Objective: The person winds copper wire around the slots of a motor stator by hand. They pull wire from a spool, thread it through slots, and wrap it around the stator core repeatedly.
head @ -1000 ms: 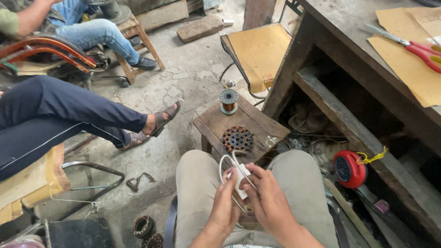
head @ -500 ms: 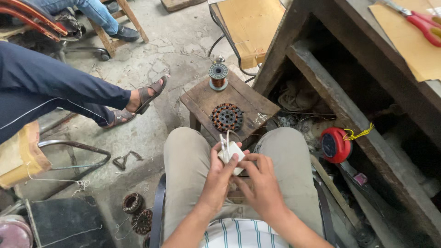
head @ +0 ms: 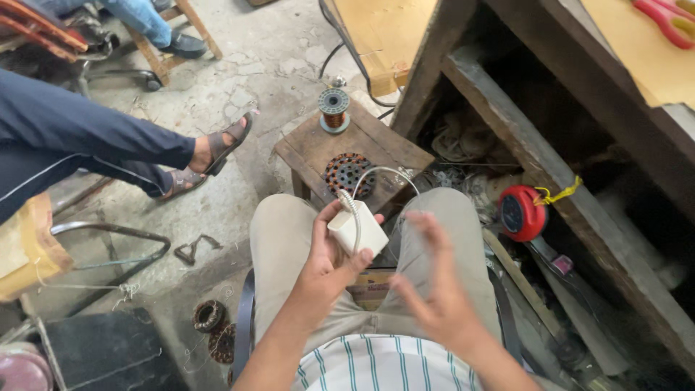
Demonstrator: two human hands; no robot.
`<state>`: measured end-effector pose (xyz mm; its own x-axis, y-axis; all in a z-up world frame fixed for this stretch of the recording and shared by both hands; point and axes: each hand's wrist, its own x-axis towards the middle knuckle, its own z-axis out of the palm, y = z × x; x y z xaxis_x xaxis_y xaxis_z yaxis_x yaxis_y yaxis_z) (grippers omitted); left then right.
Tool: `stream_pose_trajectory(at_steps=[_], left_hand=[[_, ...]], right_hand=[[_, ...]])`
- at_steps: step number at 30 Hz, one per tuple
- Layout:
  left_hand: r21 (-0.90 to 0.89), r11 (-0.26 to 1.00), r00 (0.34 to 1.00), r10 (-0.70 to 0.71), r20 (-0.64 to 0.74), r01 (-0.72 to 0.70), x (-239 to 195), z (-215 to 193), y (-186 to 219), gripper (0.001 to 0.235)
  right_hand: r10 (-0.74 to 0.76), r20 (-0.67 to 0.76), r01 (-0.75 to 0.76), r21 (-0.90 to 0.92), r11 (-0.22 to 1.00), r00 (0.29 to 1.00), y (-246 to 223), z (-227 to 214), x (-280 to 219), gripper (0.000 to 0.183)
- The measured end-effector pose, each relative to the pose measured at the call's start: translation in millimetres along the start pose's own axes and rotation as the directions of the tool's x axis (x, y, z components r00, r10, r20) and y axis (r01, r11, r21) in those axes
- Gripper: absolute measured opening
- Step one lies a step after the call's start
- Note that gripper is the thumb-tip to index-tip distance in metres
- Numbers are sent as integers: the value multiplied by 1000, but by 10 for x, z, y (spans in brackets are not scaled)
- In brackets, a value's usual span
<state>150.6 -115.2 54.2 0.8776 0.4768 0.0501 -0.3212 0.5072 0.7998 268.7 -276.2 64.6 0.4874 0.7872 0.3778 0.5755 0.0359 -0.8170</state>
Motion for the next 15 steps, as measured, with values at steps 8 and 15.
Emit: stream_pose_trajectory(at_steps=[8,15], left_hand=[[-92,995,999,32,-42,-36,219,165,-31,71],[-356,933,992,-86,-88,49,258,25,-257,47]], right_hand=[[363,421,-514,334,790,831,269,300,-202,27],[360,236,-413,234,880,902,376,147,-178,24]])
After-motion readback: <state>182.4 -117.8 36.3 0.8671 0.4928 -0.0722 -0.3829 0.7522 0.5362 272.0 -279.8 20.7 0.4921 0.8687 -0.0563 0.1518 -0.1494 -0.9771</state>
